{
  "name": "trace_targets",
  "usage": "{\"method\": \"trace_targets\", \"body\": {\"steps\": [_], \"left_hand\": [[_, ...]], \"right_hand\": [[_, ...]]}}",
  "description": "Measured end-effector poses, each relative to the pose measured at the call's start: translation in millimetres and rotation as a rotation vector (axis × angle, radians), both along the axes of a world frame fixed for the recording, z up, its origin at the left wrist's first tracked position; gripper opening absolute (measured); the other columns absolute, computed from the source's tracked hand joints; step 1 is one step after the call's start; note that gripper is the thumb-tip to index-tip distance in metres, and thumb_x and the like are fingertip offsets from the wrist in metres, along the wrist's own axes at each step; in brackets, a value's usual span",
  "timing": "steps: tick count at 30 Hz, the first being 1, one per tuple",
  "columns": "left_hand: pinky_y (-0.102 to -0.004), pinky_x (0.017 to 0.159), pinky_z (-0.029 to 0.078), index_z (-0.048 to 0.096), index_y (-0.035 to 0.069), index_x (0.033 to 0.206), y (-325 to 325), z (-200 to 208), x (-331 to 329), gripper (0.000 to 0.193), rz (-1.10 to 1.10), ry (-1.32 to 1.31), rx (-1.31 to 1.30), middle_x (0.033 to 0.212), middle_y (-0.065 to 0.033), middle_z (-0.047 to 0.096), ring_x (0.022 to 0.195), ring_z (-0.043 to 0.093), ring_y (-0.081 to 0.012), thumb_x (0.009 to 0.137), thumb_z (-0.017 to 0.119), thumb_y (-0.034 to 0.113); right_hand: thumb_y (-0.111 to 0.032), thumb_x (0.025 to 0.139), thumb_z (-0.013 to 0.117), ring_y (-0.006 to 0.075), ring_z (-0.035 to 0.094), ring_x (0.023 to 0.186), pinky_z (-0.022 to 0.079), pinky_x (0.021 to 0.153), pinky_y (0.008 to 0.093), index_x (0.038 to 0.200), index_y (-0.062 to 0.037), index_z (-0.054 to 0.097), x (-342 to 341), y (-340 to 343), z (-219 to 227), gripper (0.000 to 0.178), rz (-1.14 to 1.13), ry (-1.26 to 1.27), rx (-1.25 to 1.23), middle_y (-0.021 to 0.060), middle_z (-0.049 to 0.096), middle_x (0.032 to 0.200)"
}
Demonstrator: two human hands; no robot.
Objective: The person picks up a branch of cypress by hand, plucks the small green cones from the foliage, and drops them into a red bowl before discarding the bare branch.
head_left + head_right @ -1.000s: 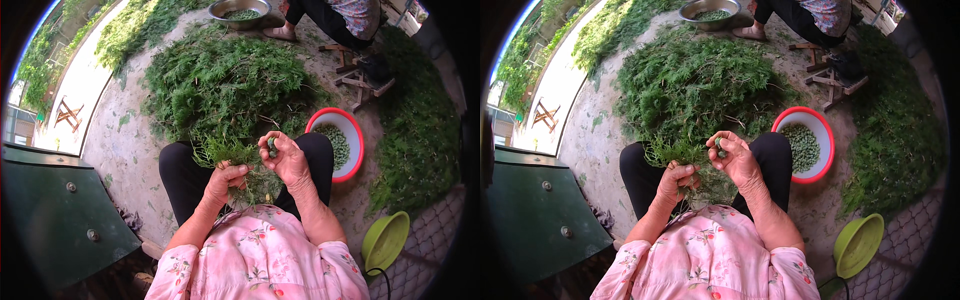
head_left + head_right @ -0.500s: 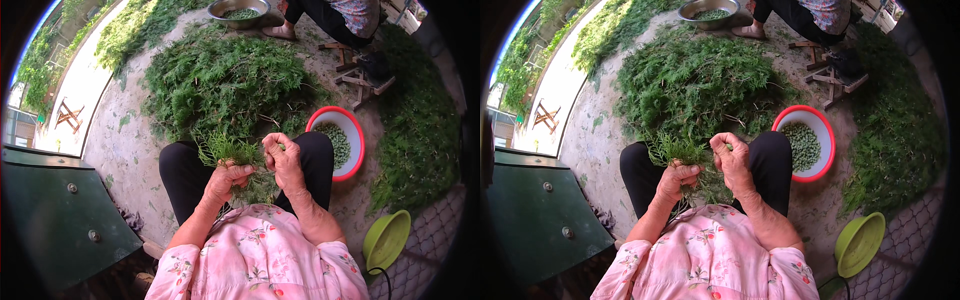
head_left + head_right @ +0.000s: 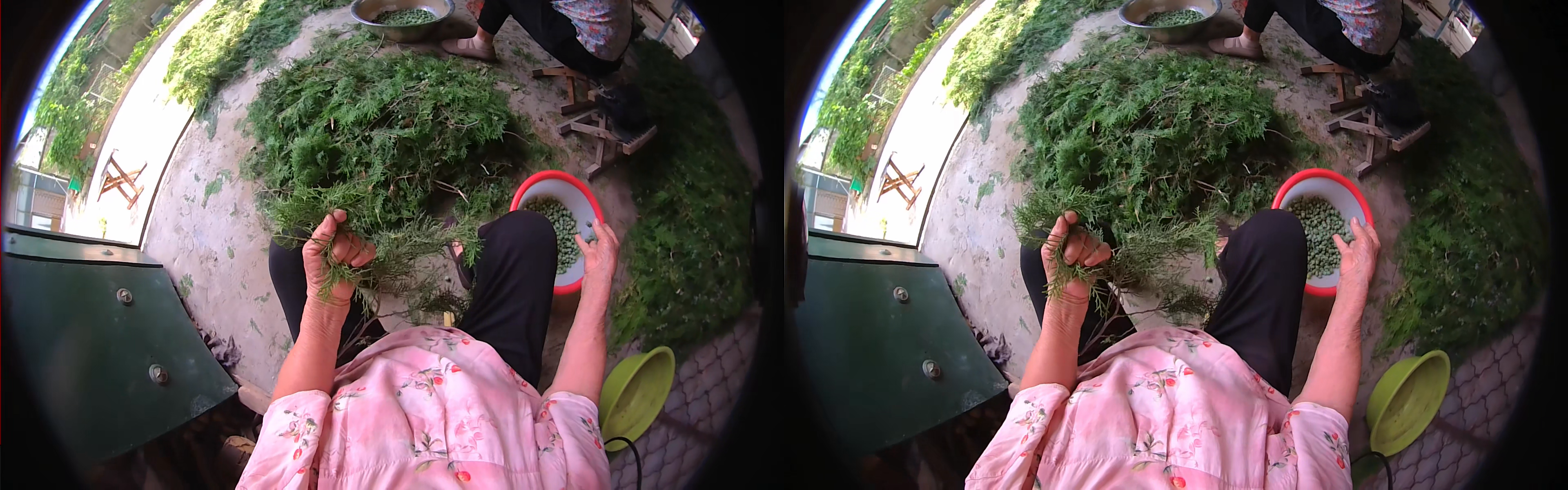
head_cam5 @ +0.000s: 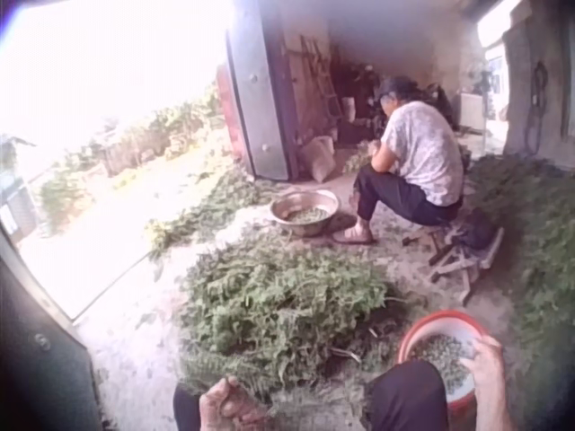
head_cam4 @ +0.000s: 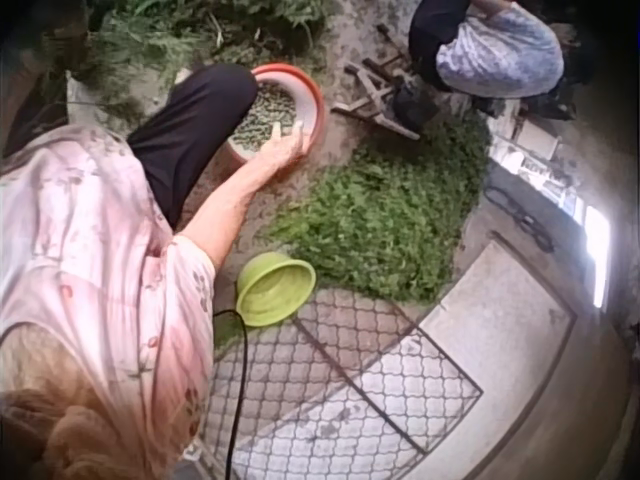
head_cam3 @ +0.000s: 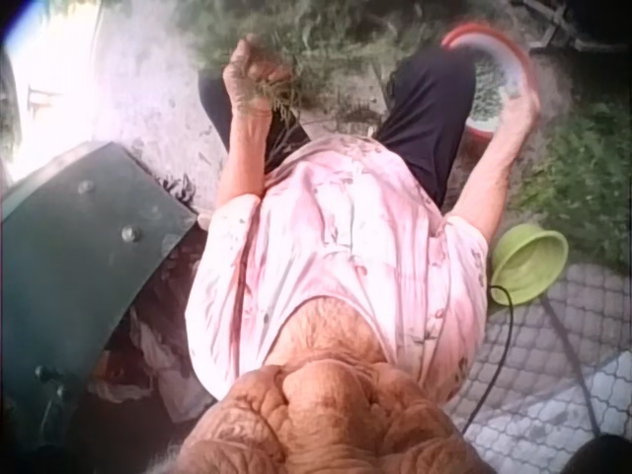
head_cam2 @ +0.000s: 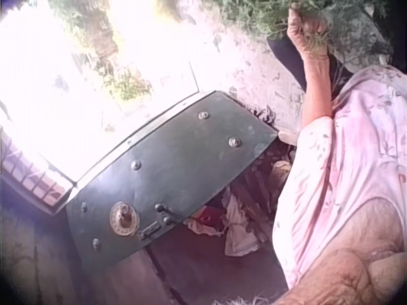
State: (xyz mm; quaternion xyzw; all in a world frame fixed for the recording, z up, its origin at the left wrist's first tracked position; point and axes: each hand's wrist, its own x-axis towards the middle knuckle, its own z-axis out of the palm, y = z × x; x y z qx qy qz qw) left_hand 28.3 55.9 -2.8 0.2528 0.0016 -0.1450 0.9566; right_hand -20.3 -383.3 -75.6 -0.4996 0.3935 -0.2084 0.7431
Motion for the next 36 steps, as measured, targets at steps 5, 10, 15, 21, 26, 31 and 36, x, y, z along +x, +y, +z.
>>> {"method": "trace_targets", "body": {"steps": [5, 10, 15, 21, 26, 31, 36], "left_hand": [[-0.0248, 0.044, 0.024, 0.064, 0.01, 0.092, 6, 4, 8, 0.022, 0.052, -0.044, -0.065, 0.041, 0.0072, 0.023, 0.038, 0.014, -0.0074, 0.092, 0.047, 0.024], [-0.0246, 0.045, 0.024, 0.064, 0.01, 0.092, -3, 11, 12, 0.022, 0.095, -0.093, -0.034, 0.04, 0.0071, 0.024, 0.038, 0.016, -0.0071, 0.092, 0.047, 0.025], [-0.0234, 0.044, 0.025, 0.064, 0.009, 0.093, -5, 19, 22, 0.026, 0.145, -0.119, -0.042, 0.04, 0.0073, 0.026, 0.037, 0.017, -0.0065, 0.093, 0.045, 0.027], [-0.0224, 0.045, 0.026, 0.064, 0.009, 0.095, -5, 24, 33, 0.026, 0.19, -0.092, -0.113, 0.039, 0.0078, 0.026, 0.036, 0.017, -0.006, 0.093, 0.047, 0.029], [-0.0219, 0.046, 0.025, 0.065, 0.009, 0.093, -7, 33, 39, 0.025, 0.242, -0.087, -0.168, 0.039, 0.0071, 0.025, 0.037, 0.018, -0.0061, 0.091, 0.05, 0.029], [-0.0222, 0.046, 0.027, 0.066, 0.009, 0.091, -5, 33, 43, 0.024, 0.296, -0.072, -0.188, 0.04, 0.007, 0.025, 0.038, 0.02, -0.0064, 0.09, 0.053, 0.029], [-0.0233, 0.049, 0.03, 0.065, 0.007, 0.089, -6, 32, 40, 0.023, 0.34, -0.002, -0.221, 0.042, 0.0059, 0.028, 0.041, 0.023, -0.0071, 0.088, 0.056, 0.028]], "right_hand": [[-0.015, 0.085, 0.059, 0.0266, 0.044, 0.113, 0.041, 0.092, 0.043, 0.127, 0.0048, 0.038, -13, -12, -3, 0.052, -0.159, 0.176, -0.174, 0.0158, 0.047, 0.118], [-0.011, 0.088, 0.055, 0.0149, 0.059, 0.084, 0.049, 0.075, 0.0269, 0.113, 0.003, 0.052, 2, 59, 42, 0.029, 0.105, -0.199, -0.065, 0.0089, 0.06, 0.095], [-0.008, 0.089, 0.054, 0.0121, 0.06, 0.072, 0.051, 0.067, 0.0249, 0.098, 0.0025, 0.06, -2, 155, 100, 0.015, 0.272, -0.335, -0.174, 0.006, 0.063, 0.084], [-0.009, 0.089, 0.054, 0.0103, 0.061, 0.07, 0.052, 0.063, 0.0237, 0.094, 0.0034, 0.062, -15, 201, 99, 0.015, 0.846, -0.198, -0.021, 0.0065, 0.064, 0.078], [-0.025, 0.086, 0.061, 0.0129, 0.061, 0.084, 0.048, 0.075, 0.0273, 0.112, 0.002, 0.056, -25, 242, 72, 0.037, 1.518, -0.08, -0.316, 0.0088, 0.064, 0.088], [-0.027, 0.085, 0.062, 0.0178, 0.06, 0.092, 0.047, 0.085, 0.0305, 0.129, 0.0031, 0.037, -25, 278, 67, 0.059, 1.219, -0.169, 0.592, 0.0114, 0.061, 0.099], [-0.014, 0.087, 0.059, 0.0164, 0.062, 0.082, 0.054, 0.072, 0.0292, 0.132, -0.0011, 0.033, -14, 294, 79, 0.054, 1.103, -0.231, 0.743, 0.0082, 0.059, 0.093]]}}
